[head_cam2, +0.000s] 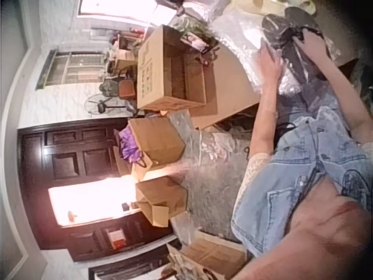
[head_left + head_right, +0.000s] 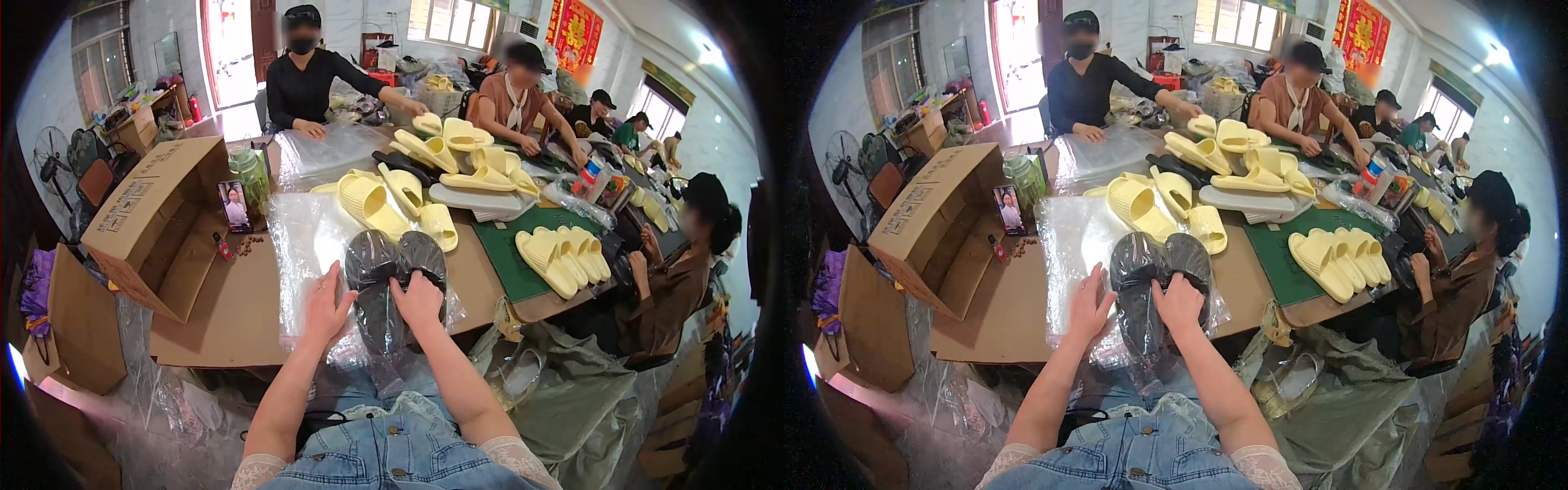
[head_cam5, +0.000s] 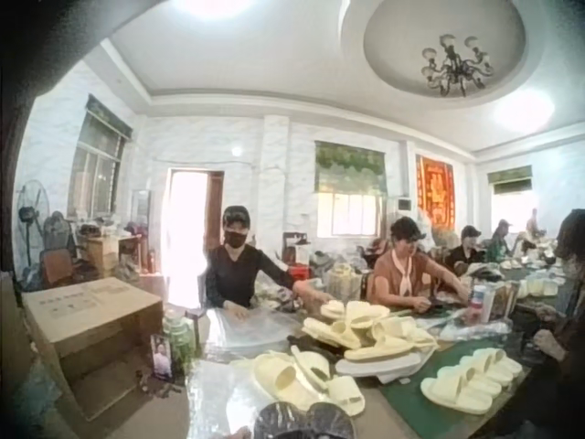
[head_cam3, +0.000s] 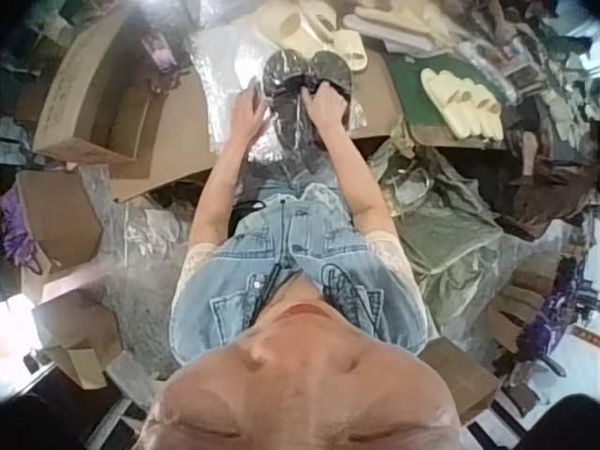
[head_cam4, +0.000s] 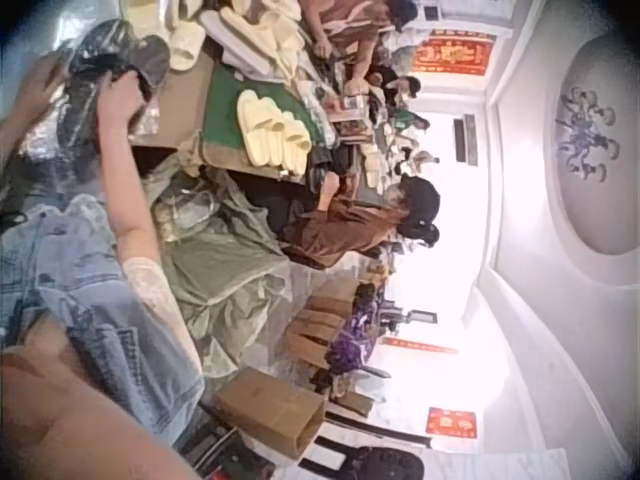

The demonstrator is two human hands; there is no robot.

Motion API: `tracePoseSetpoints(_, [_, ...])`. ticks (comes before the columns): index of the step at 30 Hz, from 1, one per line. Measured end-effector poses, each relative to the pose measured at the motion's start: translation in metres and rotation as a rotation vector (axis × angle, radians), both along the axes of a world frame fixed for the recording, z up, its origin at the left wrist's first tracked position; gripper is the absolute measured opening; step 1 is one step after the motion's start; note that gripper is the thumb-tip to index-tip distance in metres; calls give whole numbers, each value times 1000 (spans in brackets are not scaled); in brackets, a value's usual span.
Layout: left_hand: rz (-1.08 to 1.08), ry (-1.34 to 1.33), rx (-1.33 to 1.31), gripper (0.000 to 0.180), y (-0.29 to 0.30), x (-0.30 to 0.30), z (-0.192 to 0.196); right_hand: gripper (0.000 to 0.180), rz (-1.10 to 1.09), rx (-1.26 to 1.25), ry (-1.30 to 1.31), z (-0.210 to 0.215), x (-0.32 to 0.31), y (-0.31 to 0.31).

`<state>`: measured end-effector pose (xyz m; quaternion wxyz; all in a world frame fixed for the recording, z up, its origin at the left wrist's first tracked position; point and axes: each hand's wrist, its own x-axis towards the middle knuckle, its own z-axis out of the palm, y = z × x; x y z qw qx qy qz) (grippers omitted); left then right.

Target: The person wraps individual slippers in clear plastic bags at a factory workstation. They pick up slippers of various colors, including white, black, and yellow, and place them into bags before setting them aside.

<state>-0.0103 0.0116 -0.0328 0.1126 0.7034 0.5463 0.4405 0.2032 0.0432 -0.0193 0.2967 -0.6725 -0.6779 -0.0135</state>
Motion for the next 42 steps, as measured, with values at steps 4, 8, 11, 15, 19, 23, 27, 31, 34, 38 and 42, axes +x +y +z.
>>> tracePoseSetpoints(4, [12,-36,1,74,0,0,-5,35,72,98,14,-1,1,-1])
tracePoseSetpoints(8, [27,-18,51,70,2,-2,-10,30,105,125,71,0,10,-7])
tracePoseSetpoints(11, [-8,-80,64,64,7,-3,-13,29,120,107,126,6,22,-25])
tracePoseSetpoints(15, [-14,-93,19,59,1,-2,-9,28,120,110,153,-16,55,-46])
tracePoseSetpoints(19, [-3,-58,19,58,2,3,-7,30,95,138,188,-26,93,-73])
tracePoseSetpoints(23, [-6,-62,-11,55,-1,3,-4,29,34,111,152,-29,127,-85])
tracePoseSetpoints(27, [11,-23,27,54,3,8,-6,29,-32,250,251,-19,177,-104])
tracePoseSetpoints(31, [39,23,-29,52,-4,12,1,28,-256,336,273,-5,223,-98])
tracePoseSetpoints(34, [60,-10,1,51,-3,8,-4,24,-336,459,178,-24,281,-85])
tracePoseSetpoints(38, [-26,-227,-53,51,5,1,-21,35,-422,266,-36,-35,351,-122])
tracePoseSetpoints(42, [-19,-57,-52,50,8,-3,-12,37,-529,125,-65,-40,399,-181])
